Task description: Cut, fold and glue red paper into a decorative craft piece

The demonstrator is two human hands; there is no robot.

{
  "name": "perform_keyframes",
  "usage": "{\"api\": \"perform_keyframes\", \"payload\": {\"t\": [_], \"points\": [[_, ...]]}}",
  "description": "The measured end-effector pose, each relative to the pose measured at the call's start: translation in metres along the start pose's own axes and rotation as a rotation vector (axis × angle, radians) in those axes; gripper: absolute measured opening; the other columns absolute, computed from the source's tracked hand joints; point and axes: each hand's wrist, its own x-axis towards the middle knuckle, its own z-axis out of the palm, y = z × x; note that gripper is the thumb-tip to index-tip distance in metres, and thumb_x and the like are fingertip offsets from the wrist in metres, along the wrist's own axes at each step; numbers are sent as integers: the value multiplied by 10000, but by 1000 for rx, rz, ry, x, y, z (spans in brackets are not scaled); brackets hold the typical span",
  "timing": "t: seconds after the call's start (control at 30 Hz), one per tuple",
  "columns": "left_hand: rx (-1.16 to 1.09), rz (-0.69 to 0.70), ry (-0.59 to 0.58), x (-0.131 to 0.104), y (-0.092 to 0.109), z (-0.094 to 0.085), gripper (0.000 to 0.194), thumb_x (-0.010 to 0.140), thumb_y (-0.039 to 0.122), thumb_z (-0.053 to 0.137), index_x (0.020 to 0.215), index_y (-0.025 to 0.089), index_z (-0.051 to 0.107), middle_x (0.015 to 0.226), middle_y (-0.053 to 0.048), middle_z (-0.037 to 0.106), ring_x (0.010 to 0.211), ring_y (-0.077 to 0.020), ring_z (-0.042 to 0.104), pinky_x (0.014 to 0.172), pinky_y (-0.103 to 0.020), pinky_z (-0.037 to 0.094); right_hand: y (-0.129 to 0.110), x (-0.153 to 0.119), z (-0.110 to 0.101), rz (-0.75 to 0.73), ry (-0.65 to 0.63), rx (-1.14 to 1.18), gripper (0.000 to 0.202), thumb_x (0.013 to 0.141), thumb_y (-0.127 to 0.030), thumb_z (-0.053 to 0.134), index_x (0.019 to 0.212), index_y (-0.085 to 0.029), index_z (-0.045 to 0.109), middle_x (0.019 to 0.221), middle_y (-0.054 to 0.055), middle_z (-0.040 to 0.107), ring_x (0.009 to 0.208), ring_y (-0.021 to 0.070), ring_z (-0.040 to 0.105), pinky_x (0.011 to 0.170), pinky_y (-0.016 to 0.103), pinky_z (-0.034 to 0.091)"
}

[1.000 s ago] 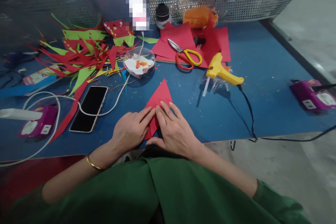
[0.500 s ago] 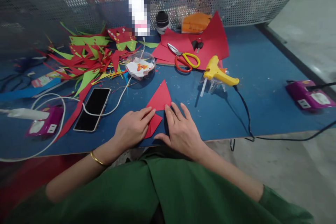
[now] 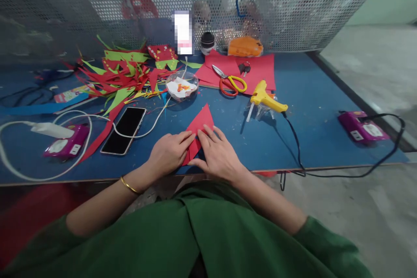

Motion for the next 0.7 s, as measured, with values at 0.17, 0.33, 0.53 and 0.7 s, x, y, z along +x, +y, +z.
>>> {"api": "perform_keyframes", "payload": {"t": [0.17,0.33,0.53,0.7], "points": [[13,3,-9,0,2,-3,359,982,151,451,1289,77,620,1263,-170,690,897,-243,707,695,-393,489,6,-12,-4,79,-11,-68,896,992,-699,222,1432,38,484,1404,248,607,1404,359,463,1193,543,266],[36,-2,-21,1,3,-4,358,987,153,436,1288,77,615,1238,-172,692,854,-234,699,683,-383,477,0,-7,-9,41,22,-88,947,977,-727,217,1400,70,508,1400,255,606,1434,379,415,1207,525,237],[48,-10,-31,0,3,-3,372,997,183,449,1323,83,596,1241,-160,695,849,-233,691,673,-369,462,-6,4,2,-31,3,-36,939,972,-733,229,1413,48,509,1412,251,599,1387,362,484,1195,525,272],[49,4,-18,0,4,-4,360,995,147,423,1289,79,620,1259,-159,694,860,-239,692,681,-382,470,1,-10,1,40,-30,-24,934,981,-722,212,1451,48,455,1450,243,570,1399,357,475,1201,547,248]]}}
